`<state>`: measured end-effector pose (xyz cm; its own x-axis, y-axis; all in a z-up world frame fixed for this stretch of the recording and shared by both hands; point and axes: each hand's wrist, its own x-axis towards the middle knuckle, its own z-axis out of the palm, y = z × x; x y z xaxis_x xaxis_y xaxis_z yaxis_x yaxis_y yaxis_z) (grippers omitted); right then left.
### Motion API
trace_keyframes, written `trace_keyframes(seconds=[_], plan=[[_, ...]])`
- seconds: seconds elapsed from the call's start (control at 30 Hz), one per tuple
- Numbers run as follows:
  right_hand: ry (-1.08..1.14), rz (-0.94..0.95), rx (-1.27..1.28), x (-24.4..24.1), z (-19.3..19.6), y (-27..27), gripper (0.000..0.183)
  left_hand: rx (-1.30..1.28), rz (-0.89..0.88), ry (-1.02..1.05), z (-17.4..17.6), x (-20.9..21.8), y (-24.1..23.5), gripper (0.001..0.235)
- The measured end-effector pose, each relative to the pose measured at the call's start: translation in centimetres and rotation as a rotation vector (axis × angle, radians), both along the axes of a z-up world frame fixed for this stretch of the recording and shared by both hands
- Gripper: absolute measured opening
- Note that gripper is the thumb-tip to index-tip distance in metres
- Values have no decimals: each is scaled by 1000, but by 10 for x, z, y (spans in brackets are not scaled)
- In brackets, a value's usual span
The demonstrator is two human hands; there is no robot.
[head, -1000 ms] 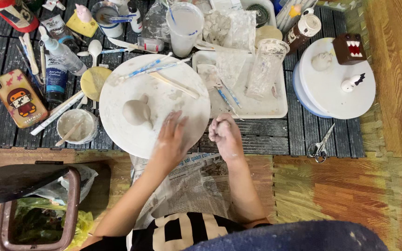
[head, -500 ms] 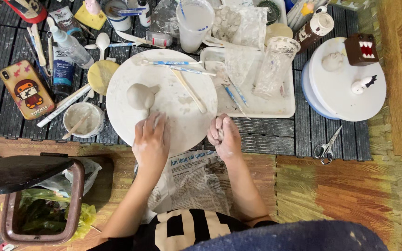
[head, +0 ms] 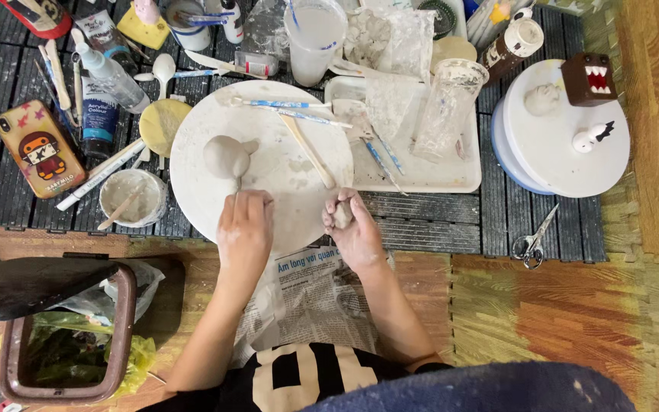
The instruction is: The person is shaping a small piece of clay on a white rotating plate. They use their hands to roll and mold the clay, occasionally using a small sculpting tool to refine the shape. The workspace is cluttered with various art supplies.
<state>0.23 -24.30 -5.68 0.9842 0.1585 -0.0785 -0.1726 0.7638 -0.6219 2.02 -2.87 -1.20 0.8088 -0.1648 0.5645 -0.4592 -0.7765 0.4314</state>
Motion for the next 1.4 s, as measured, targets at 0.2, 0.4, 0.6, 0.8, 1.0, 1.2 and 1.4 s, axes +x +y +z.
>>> trace_keyframes(seconds=[0.2,0.4,0.6,0.8,1.0,1.2,1.4], plan=[[40,26,43,-6,7,18,23,-309,-255,-30,-4,-16,-20,14],[130,14,122,-10,7,27,32,-279,-343,-39,12,-21,-39,26],[-10,69,14,-12,-13,28,34,-569,-368,185,15,-23,-44,61],[69,-101,-125,-9,-21,34,56,-373,-288,174,15,-36,-55,67],[-91,-7,-40,-22,-6,20,59,-515,-664,80,10,-15,-43,66],[-2,-181,91,-4,11,-13,68,-372,-444,331,-2,-5,-21,48],[-66,-175,337,1,14,-32,66,-128,-280,158,-5,5,-7,31]])
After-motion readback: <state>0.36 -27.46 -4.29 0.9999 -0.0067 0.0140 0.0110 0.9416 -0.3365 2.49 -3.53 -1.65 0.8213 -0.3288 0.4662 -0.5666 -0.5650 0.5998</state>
